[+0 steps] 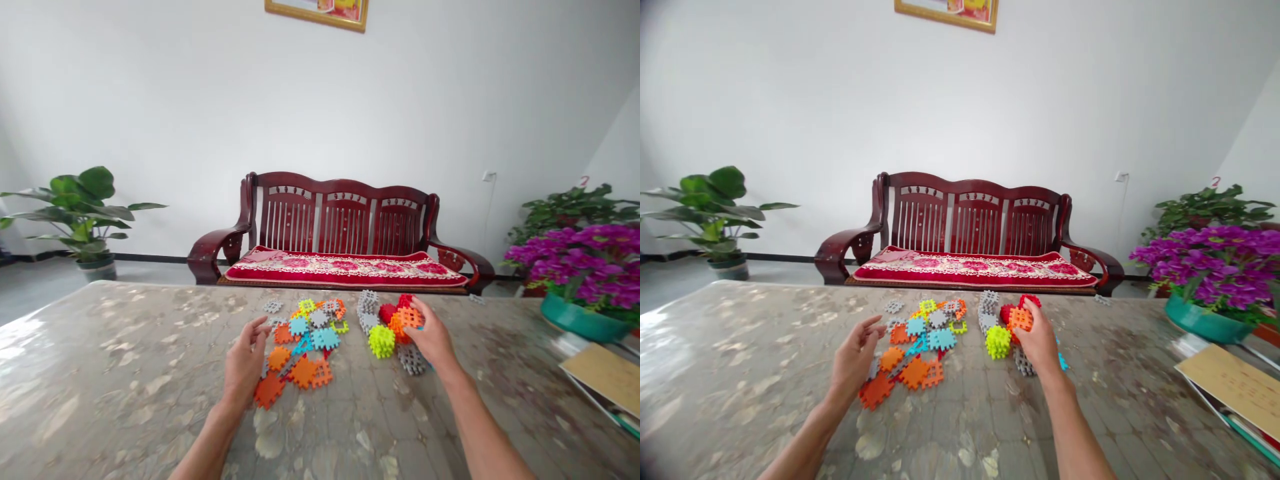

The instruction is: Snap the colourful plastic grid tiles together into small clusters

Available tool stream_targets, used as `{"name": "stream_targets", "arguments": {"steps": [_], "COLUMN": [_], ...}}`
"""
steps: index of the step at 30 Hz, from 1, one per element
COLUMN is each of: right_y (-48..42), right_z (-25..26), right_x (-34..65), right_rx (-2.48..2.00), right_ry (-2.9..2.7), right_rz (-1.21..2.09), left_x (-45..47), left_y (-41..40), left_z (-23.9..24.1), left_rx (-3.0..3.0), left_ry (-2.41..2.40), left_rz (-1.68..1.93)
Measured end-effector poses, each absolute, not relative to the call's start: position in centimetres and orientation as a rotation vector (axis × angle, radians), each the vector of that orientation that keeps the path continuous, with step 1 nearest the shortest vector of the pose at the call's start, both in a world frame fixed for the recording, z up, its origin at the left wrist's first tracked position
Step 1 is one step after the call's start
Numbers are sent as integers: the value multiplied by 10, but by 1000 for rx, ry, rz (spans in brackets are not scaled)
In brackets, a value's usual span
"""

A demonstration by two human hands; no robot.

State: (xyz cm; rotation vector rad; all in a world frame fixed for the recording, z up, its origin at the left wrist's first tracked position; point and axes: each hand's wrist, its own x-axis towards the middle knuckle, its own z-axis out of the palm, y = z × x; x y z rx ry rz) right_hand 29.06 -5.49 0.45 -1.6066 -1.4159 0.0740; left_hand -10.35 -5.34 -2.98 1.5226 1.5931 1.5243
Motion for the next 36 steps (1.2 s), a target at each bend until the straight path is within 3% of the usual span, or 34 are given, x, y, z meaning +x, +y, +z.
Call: {"name": "stream_targets", "arguments": {"steps": [9,18,28,36], "right_y": [-39,-23,-53,-108], "right_z": [-8,-16,-7,-12], "right_x": [334,336,298,253], "right_rx": [-1604,-1425,-1429,-1558], "right_ry": [-1505,-1431,-1484,-1826], "right_rz": [353,493,485,164], "left_x": [-110,-112,-112,-112], "left_y": [-58,-55,-54,-54], "left_z": [-30,-34,-33,-36], "left_rx": [1611,1676,1655,1681], "left_ry": [2069,2084,2081,2072], "left_rz": [1099,976,992,1020]}}
